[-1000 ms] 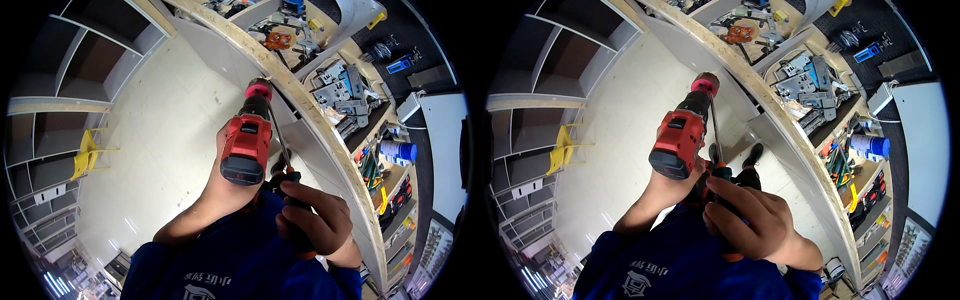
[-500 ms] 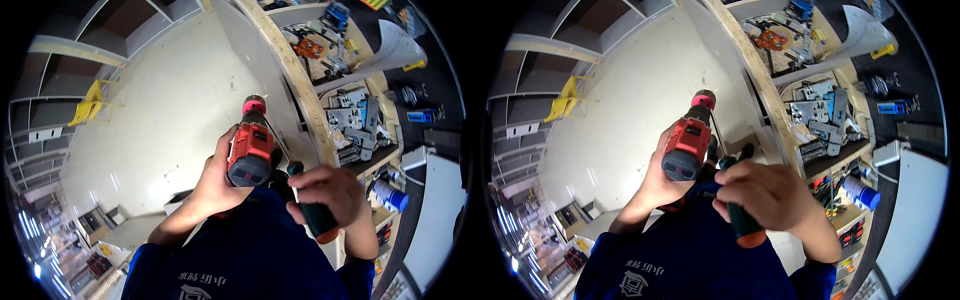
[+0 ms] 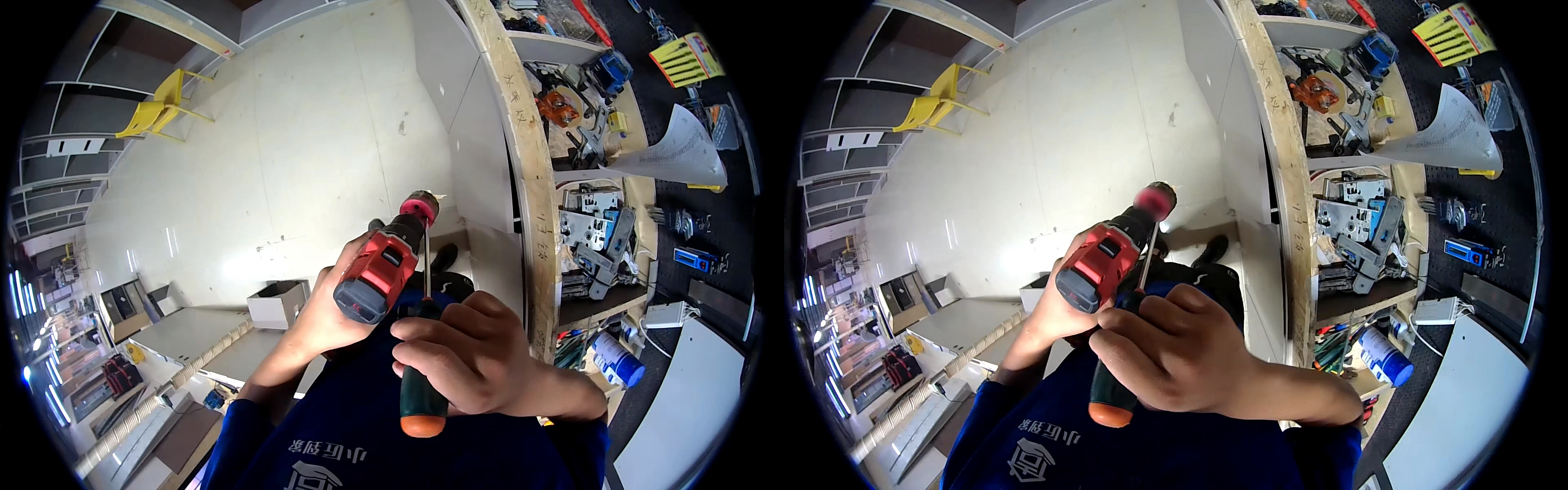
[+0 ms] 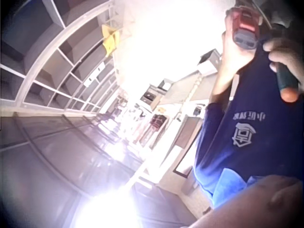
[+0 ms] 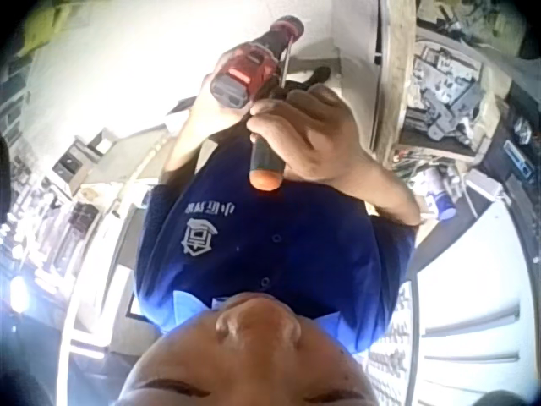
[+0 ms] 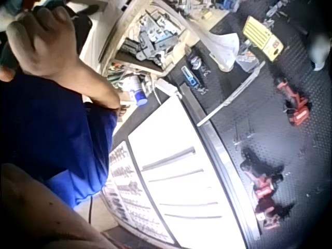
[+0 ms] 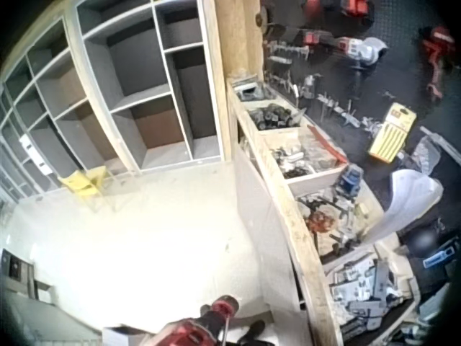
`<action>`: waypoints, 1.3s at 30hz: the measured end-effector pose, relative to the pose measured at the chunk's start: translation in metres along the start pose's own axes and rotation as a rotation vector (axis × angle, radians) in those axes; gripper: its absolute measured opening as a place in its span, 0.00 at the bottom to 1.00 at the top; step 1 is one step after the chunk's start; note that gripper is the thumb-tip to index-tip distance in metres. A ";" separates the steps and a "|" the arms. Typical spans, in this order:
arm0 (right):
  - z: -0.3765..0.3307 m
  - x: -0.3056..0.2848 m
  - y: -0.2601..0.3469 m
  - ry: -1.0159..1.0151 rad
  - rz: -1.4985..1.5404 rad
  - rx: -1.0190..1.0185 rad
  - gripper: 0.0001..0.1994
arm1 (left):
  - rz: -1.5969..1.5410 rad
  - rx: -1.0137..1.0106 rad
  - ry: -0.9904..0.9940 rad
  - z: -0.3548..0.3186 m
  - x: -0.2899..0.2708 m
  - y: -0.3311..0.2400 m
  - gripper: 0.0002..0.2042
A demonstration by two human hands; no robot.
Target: The person uses a cordless drill with a hole saw bit to cut a circular hole in a patterned board clamped to a workbench. They then walk to a tool cabinet, retrieve a screwdriver, and return to the board to remove the cut disc and adjust the drill bit.
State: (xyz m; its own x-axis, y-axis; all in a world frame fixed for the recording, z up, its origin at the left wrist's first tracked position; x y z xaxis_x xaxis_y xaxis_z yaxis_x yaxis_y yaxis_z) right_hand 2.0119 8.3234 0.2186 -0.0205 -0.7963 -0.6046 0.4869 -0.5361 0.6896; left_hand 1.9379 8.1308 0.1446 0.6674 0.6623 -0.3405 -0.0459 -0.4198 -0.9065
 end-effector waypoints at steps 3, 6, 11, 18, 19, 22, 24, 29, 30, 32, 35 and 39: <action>0.021 0.011 0.007 -0.120 0.054 0.008 0.14 | -0.041 -0.017 0.016 -0.003 -0.010 0.005 0.36; 0.033 0.044 0.014 -0.336 0.351 -0.148 0.14 | -0.063 0.011 0.084 -0.004 -0.022 0.015 0.35; 0.050 0.060 0.026 -0.257 0.540 -0.362 0.13 | -0.017 0.023 0.169 -0.011 -0.035 0.019 0.37; 0.038 0.062 0.030 0.293 0.747 -0.311 0.14 | -0.014 -0.038 0.352 -0.021 -0.035 0.036 0.44; 0.036 0.065 0.036 0.400 0.746 -0.295 0.14 | -0.027 -0.025 0.393 -0.020 -0.033 0.034 0.44; 0.043 0.062 0.041 0.442 0.779 -0.237 0.13 | 0.030 -0.002 0.466 -0.022 -0.030 0.038 0.43; 0.033 0.065 0.040 0.210 0.673 -0.289 0.15 | 0.108 0.062 0.408 -0.023 -0.025 0.038 0.41; 0.014 0.089 0.023 -0.199 0.438 -0.430 0.16 | -0.059 0.006 0.159 -0.016 -0.026 0.048 0.33; 0.011 0.086 0.021 -0.148 0.476 -0.433 0.16 | -0.047 0.048 0.178 -0.013 -0.023 0.046 0.34; 0.016 0.077 0.022 0.072 0.615 -0.356 0.16 | 0.000 0.101 0.189 -0.016 -0.024 0.040 0.34; 0.028 0.050 0.023 0.425 0.839 -0.254 0.17 | 0.031 0.023 0.453 -0.013 -0.015 0.035 0.42; 0.024 0.038 0.016 0.763 1.015 -0.124 0.16 | 0.061 -0.113 0.599 -0.014 -0.002 0.022 0.44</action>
State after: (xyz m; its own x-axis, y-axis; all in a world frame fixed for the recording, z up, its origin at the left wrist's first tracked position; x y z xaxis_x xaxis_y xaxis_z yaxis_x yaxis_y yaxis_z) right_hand 1.9976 8.2777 0.2158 0.8922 -0.4467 0.0671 0.0676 0.2788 0.9580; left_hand 1.9456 8.1117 0.1288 0.9693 0.1852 -0.1615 -0.0396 -0.5308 -0.8466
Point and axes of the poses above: each hand's wrist, its own z-axis towards the middle knuckle, its own x-axis out of the palm, y = z × x, the point moved 2 cm from there along z, towards the middle knuckle
